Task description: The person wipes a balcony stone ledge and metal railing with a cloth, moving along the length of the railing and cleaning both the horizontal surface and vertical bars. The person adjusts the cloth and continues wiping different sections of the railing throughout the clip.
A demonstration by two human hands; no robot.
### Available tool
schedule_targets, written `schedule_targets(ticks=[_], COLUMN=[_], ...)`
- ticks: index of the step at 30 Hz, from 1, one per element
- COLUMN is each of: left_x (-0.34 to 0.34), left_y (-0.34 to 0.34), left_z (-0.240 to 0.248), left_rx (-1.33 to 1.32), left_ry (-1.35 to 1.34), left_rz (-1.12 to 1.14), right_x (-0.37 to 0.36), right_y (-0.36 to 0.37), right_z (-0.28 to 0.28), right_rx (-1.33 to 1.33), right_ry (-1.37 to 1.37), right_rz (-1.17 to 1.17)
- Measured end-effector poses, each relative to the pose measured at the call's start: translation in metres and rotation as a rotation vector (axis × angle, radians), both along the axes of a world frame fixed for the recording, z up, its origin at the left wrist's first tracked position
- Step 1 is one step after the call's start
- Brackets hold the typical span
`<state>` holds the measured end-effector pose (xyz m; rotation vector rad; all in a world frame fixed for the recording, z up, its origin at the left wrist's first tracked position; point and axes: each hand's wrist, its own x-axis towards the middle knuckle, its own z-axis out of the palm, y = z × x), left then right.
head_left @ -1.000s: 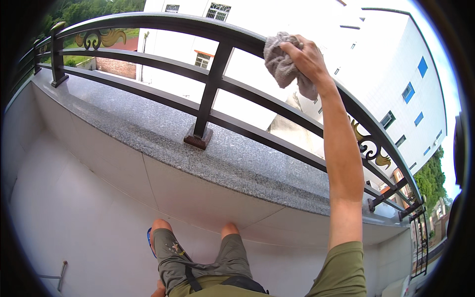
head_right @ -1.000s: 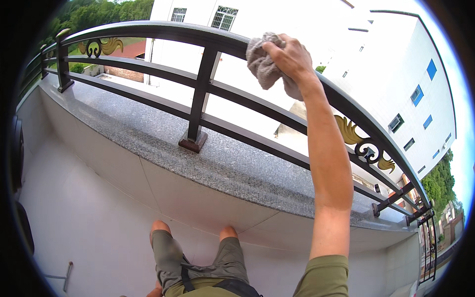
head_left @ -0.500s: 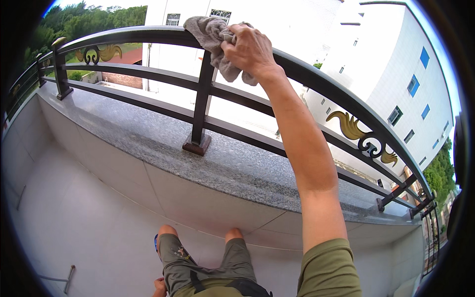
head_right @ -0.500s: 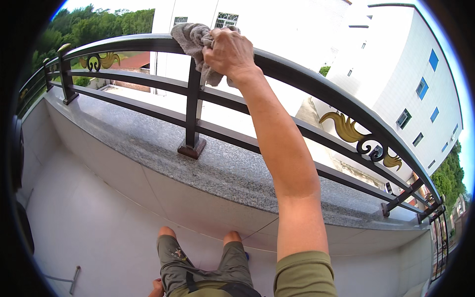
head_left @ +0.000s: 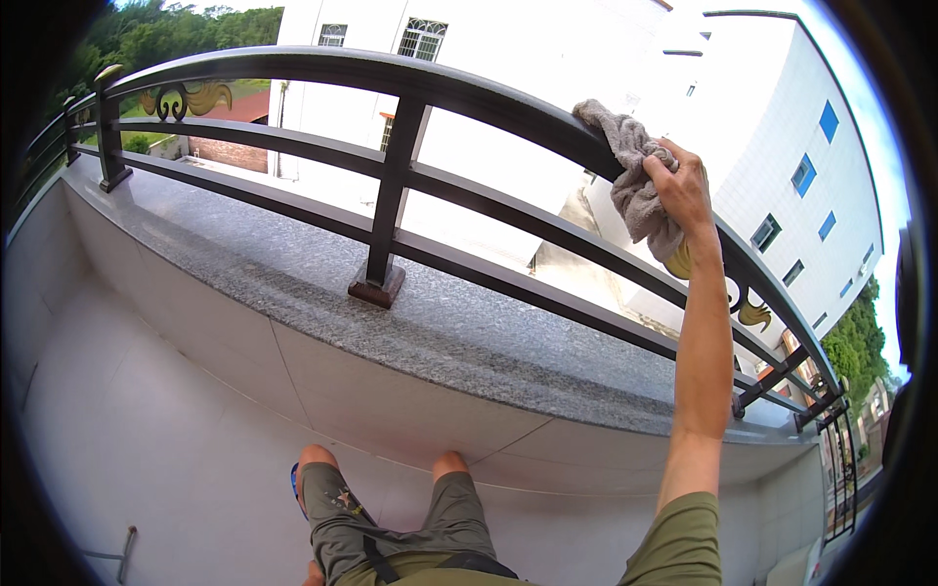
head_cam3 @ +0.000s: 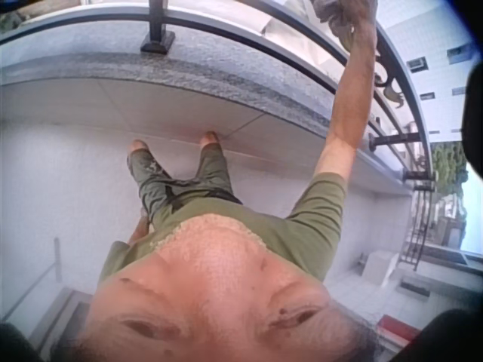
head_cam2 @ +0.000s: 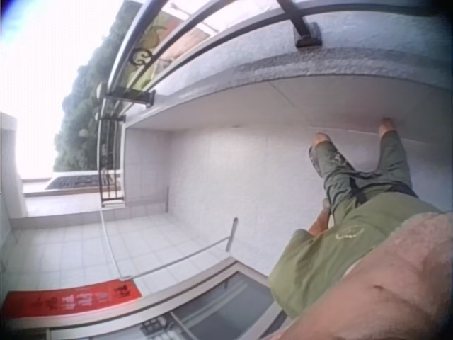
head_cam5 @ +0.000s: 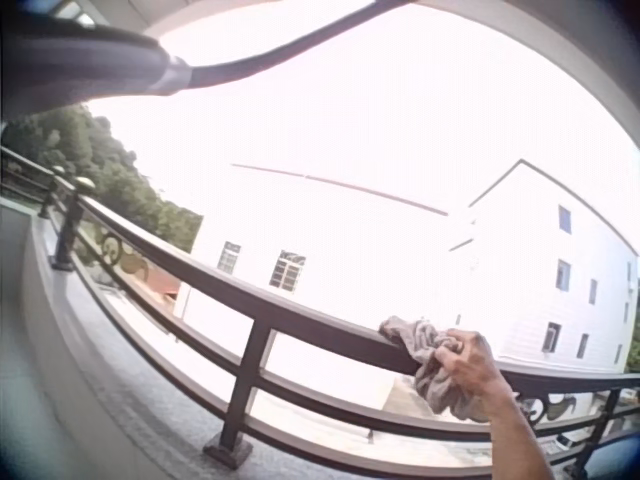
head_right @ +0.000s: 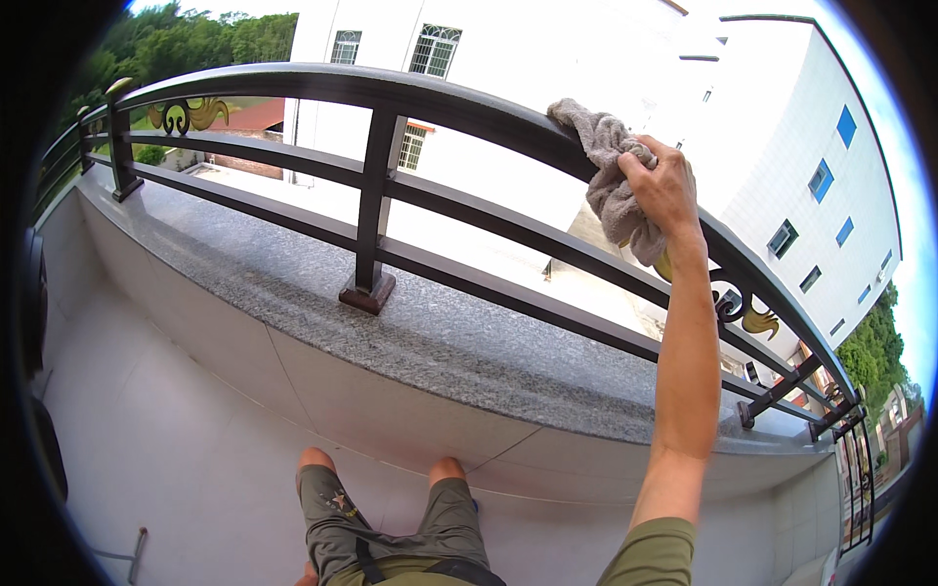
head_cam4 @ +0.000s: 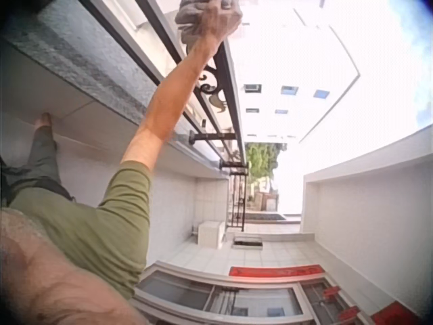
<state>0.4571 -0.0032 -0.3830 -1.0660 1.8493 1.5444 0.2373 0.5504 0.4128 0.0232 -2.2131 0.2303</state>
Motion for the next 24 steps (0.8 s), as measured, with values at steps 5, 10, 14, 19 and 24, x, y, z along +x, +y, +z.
schedule_targets(ticks=[5, 10, 14, 19, 24], left_x=[-0.015, -0.037, -0.090, -0.161, -0.237], left_y=[-0.008, -0.014, -0.006, -0.026, -0.053], left_z=[0.015, 0.031, 0.039, 0.051, 0.054], left_rx=[0.014, 0.026, 0.058, 0.052, 0.098], left_ry=[0.082, 0.123, 0.164, 0.187, 0.216], left_rz=[-0.001, 0.041, 0.015, 0.066, 0.097], right_x=[-0.053, -0.095, -0.143, -0.177, -0.194], right_y=[-0.042, -0.055, -0.001, -0.101, -0.140], right_z=[0.021, 0.046, 0.079, 0.050, 0.041], right_rx=[-0.156, 0.033, 0.612, 0.026, -0.097], right_ry=[-0.286, -0.338, -0.436, -0.445, -0.464], right_rz=[0.219, 0.167, 0.686, 0.335, 0.332])
